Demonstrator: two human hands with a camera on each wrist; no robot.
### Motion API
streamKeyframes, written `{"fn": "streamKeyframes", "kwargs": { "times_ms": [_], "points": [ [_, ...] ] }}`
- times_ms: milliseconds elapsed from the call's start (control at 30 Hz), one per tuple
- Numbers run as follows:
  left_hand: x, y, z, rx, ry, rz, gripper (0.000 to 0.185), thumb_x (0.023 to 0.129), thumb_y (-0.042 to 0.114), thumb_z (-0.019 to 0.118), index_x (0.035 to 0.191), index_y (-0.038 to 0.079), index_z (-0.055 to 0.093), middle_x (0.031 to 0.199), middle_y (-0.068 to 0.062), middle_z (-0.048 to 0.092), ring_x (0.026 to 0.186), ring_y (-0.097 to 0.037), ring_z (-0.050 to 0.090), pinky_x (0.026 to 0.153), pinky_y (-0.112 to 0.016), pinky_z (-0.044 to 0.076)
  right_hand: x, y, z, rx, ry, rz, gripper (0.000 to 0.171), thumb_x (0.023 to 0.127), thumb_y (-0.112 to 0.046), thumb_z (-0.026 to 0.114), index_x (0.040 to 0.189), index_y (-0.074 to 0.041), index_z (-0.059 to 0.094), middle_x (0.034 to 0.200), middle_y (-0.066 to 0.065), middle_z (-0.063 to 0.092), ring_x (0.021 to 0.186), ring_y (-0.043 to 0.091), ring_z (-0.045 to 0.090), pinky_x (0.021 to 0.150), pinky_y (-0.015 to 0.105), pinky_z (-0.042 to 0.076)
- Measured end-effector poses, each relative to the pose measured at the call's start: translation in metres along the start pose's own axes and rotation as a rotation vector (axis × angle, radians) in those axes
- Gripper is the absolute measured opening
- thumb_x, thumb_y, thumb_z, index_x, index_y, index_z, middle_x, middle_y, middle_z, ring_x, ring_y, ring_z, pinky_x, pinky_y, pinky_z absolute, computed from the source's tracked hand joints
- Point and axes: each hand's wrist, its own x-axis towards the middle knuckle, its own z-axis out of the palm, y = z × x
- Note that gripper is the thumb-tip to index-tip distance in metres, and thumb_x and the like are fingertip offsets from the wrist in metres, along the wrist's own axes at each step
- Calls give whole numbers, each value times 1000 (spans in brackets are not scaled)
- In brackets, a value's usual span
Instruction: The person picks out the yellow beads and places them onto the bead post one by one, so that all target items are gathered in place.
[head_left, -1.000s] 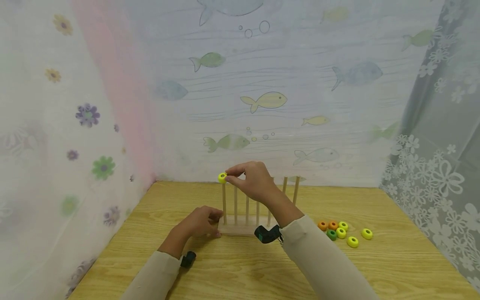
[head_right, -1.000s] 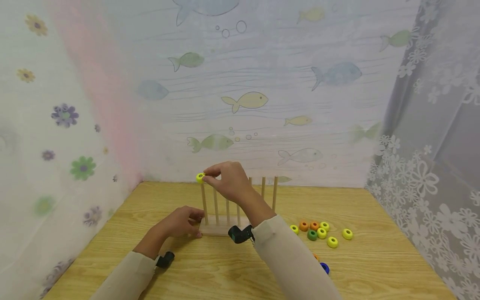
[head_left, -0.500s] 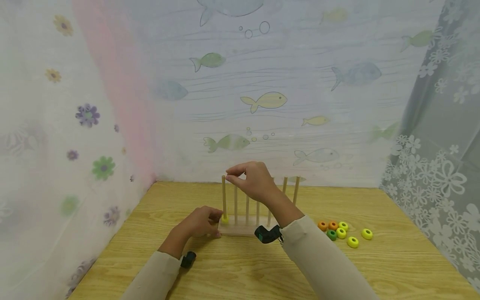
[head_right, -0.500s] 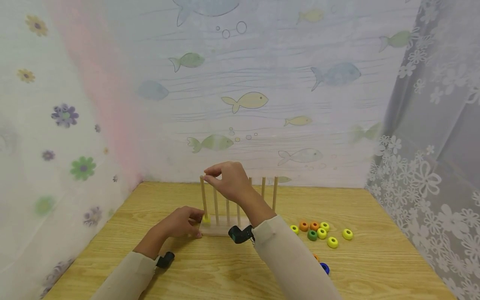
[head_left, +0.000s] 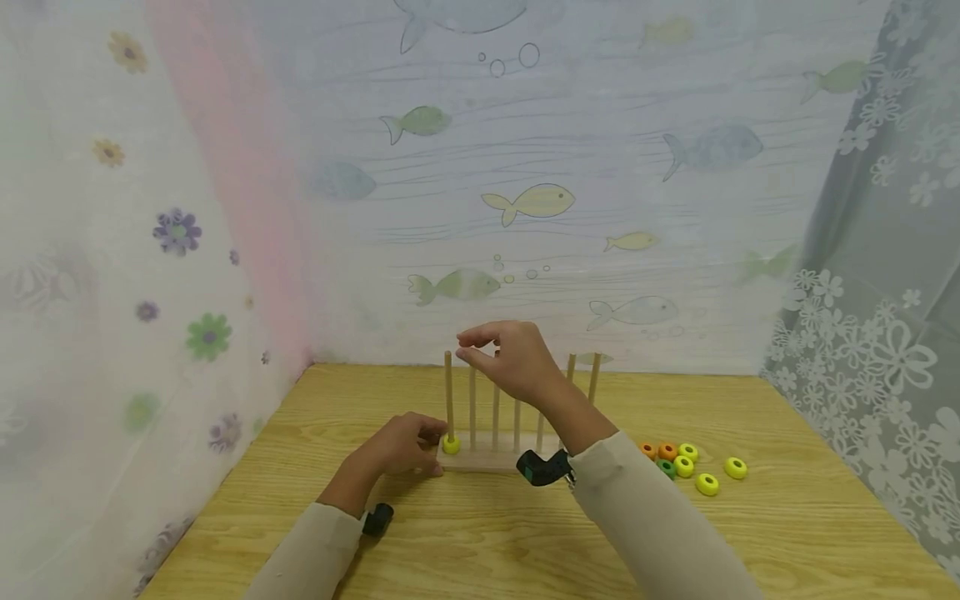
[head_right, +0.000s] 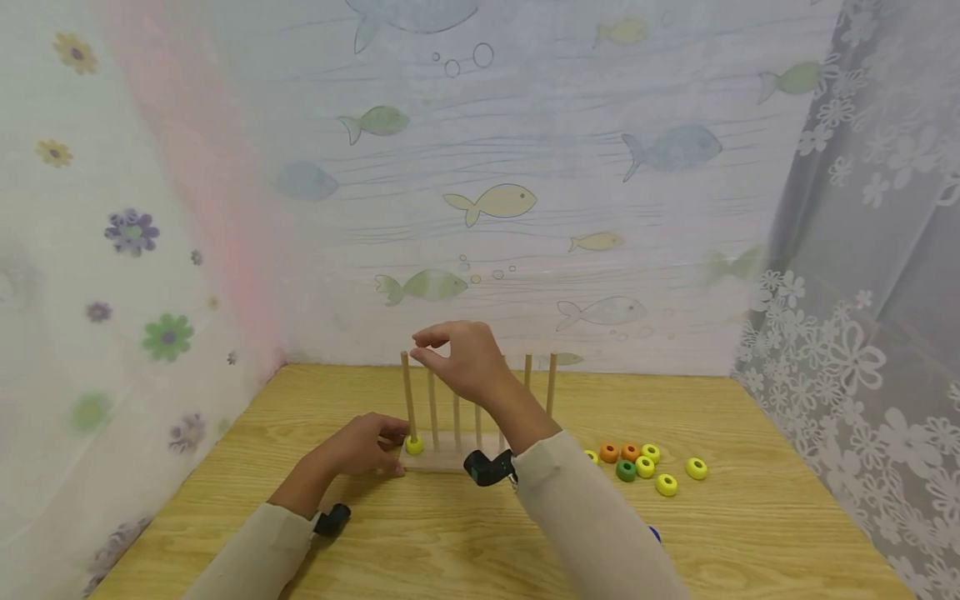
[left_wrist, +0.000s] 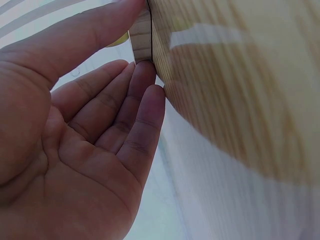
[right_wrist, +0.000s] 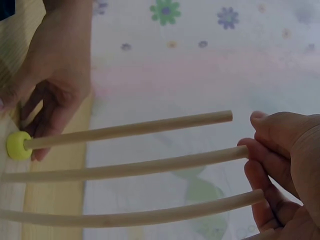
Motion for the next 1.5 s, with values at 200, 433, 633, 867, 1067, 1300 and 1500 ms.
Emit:
{"fn": "streamKeyframes", "kwargs": {
  "times_ms": [200,433,633,867,1067,1300,1500],
  "points": [
    [-1,0,0,-17,-1,-4,73,72,29,84,137,17,54,129,-4,59,116,-25,57,93,-46,48,-4,3,-7,2,34,-27,19,90,-38,66,105,-29,73,107,-15,69,96,6,63,82,33,53],
    [-2,0,0,-44,0,-12,76,71,38,83,138,16,52,132,-4,57,117,-25,57,95,-45,48,-10,8,-15,-34,55,-55,21,90,-39,66,107,-29,73,108,-16,68,98,4,62,83,30,52],
    [-1,0,0,-56,-2,-15,76,72,38,82,138,16,52,132,-4,57,117,-26,57,95,-46,48,-16,12,-25,-66,71,-61,21,90,-39,65,108,-29,72,108,-15,68,97,3,61,77,28,53],
    [-1,0,2,-36,7,-13,75,72,38,82,138,16,52,131,-4,58,117,-26,57,94,-45,48,-23,16,-32,-69,86,-92,22,90,-37,66,109,-28,72,108,-12,68,97,9,62,78,33,53],
    [-1,1,4,-17,11,-15,75,72,38,82,137,17,53,129,-4,59,115,-25,58,92,-43,49,-31,19,-39,-62,138,-100,20,90,-34,67,108,-30,72,108,-12,68,99,8,61,72,31,55],
    [-2,2,4,-11,13,-14,74,72,37,83,137,15,54,127,-5,60,115,-26,58,92,-44,49,-37,26,-45,-60,199,-140,17,91,-33,66,107,-30,72,107,-12,68,94,6,60,61,27,49],
    [0,0,5,-15,17,-16,73,72,35,83,136,15,54,128,-5,60,115,-25,57,92,-44,49,-43,34,-48,-75,263,-187,15,91,-28,66,105,-29,73,109,-11,68,105,10,61,80,35,52]
  ]
}}
